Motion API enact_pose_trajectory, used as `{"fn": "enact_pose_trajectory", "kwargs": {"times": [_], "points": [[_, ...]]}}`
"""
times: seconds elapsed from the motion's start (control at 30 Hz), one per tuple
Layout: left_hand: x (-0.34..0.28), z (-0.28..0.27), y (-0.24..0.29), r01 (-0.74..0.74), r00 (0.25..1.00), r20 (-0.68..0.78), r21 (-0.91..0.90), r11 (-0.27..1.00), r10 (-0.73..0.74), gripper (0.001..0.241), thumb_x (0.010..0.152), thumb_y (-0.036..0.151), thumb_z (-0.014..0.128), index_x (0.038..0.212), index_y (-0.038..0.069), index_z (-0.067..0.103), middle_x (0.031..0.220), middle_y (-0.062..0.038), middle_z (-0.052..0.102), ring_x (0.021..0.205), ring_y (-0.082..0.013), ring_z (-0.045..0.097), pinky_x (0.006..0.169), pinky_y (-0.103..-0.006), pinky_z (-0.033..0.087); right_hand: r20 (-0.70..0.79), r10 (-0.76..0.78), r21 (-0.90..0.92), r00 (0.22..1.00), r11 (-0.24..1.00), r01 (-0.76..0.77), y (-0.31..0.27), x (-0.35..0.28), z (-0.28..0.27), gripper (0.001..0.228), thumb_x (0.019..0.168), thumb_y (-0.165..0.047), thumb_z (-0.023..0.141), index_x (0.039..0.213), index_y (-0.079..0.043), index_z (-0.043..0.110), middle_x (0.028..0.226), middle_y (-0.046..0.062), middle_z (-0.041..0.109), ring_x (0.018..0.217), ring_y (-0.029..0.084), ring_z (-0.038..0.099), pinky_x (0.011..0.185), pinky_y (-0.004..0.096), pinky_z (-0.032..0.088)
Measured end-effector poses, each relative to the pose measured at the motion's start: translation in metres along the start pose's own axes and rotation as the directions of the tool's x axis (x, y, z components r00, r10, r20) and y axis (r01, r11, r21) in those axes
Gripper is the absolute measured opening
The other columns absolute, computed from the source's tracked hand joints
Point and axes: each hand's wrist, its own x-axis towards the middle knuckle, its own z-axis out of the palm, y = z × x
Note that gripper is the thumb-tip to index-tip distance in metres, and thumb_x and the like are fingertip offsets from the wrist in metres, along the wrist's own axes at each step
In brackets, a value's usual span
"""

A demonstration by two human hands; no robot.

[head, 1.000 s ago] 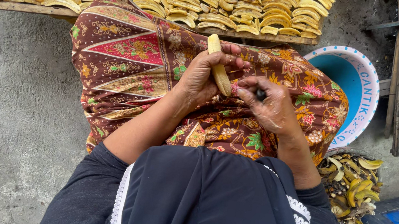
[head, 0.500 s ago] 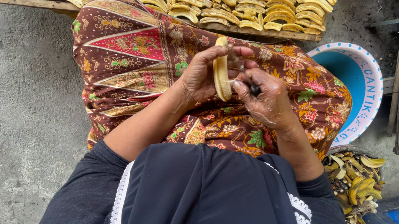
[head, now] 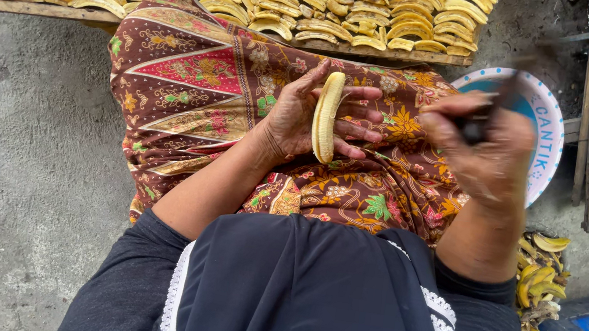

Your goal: The person peels bananas and slices them into thin pieces, arranging the slices onto a wooden tray.

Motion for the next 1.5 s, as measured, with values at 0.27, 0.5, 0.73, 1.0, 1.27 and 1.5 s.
{"fn": "enact_pose_trajectory", "kwargs": {"times": [0.27, 0.5, 0.73, 1.0, 1.27, 1.5], "points": [[0.011, -0.011, -0.017, 0.02, 0.997, 0.075, -0.111, 0.994, -0.012, 0.092, 0.106, 0.066, 0.047, 0.161, -0.007, 0.041, 0.139, -0.024, 0.064, 0.122, -0.031, 0.067, 0.105, -0.0453, 0.057, 0.15, -0.127, -0.257, 0.981, 0.953, 0.163, 0.03, -0.002, 0.08, 0.025, 0.095, -0.018, 0.082, 0.108, 0.0, 0.07, 0.094, 0.017, 0.071, 0.083, 0.032, 0.071, 0.07, 0.041, 0.056], [0.001, -0.013, -0.015, 0.052, 0.997, -0.065, -0.015, 0.999, -0.052, 0.091, 0.099, 0.07, 0.049, 0.149, -0.005, 0.042, 0.127, -0.02, 0.059, 0.12, -0.0408, 0.064, 0.095, -0.0704, 0.06, 0.11, -0.069, -0.154, 0.992, 0.984, 0.085, 0.037, 0.012, 0.069, 0.01, 0.1, -0.006, 0.073, 0.106, 0.001, 0.069, 0.094, 0.013, 0.072, 0.078, 0.019, 0.07, 0.065, 0.031, 0.057], [0.001, -0.002, -0.01, 0.081, 0.997, 0.003, 0.058, 0.995, -0.081, 0.092, 0.096, 0.073, 0.046, 0.158, 0.006, 0.041, 0.145, -0.024, 0.052, 0.13, -0.045, 0.059, 0.094, -0.0657, 0.057, -0.117, -0.004, -0.027, 0.993, 1.0, 0.001, 0.043, 0.008, 0.018, 0.007, 0.111, -0.004, 0.07, 0.106, -0.002, 0.067, 0.083, 0.001, 0.065, 0.07, 0.006, 0.059, 0.063, 0.022, 0.047], [0.005, -0.018, -0.011, -0.061, 0.958, -0.264, 0.184, 0.981, 0.109, 0.065, 0.105, 0.052, 0.054, 0.148, 0.003, 0.051, 0.113, -0.02, 0.067, 0.106, -0.0371, 0.068, 0.087, -0.0484, 0.061, -0.516, 0.14, -0.254, 0.845, 0.917, -0.307, 0.079, -0.059, -0.098, 0.012, 0.102, -0.008, 0.077, 0.104, -0.002, 0.067, 0.093, 0.004, 0.07, 0.083, 0.013, 0.066, 0.077, 0.03, 0.054], [-0.002, -0.022, -0.002, -0.056, 0.884, -0.442, 0.219, 0.974, 0.151, 0.051, 0.099, 0.027, 0.061, 0.14, 0.0, 0.052, 0.114, -0.021, 0.069, 0.111, -0.0369, 0.069, 0.105, -0.0496, 0.053, -0.723, 0.194, -0.531, 0.663, 0.457, -0.714, 0.283, -0.196, -0.164, 0.013, 0.082, -0.008, 0.084, 0.086, -0.003, 0.072, 0.076, 0.018, 0.07, 0.068, 0.032, 0.068, 0.066, 0.044, 0.053], [0.011, -0.003, -0.011, -0.017, 0.854, -0.486, 0.336, 0.942, 0.189, 0.045, 0.1, 0.009, 0.052, 0.143, -0.002, 0.045, 0.116, -0.023, 0.069, 0.113, -0.0403, 0.068, 0.101, -0.0497, 0.056, -0.504, 0.837, 0.434, 0.214, 0.459, -0.775, 0.417, -0.236, -0.087, 0.025, 0.102, -0.023, 0.063, 0.116, -0.002, 0.065, 0.102, 0.011, 0.076, 0.069, 0.023, 0.073, 0.057, 0.043, 0.056]]}}
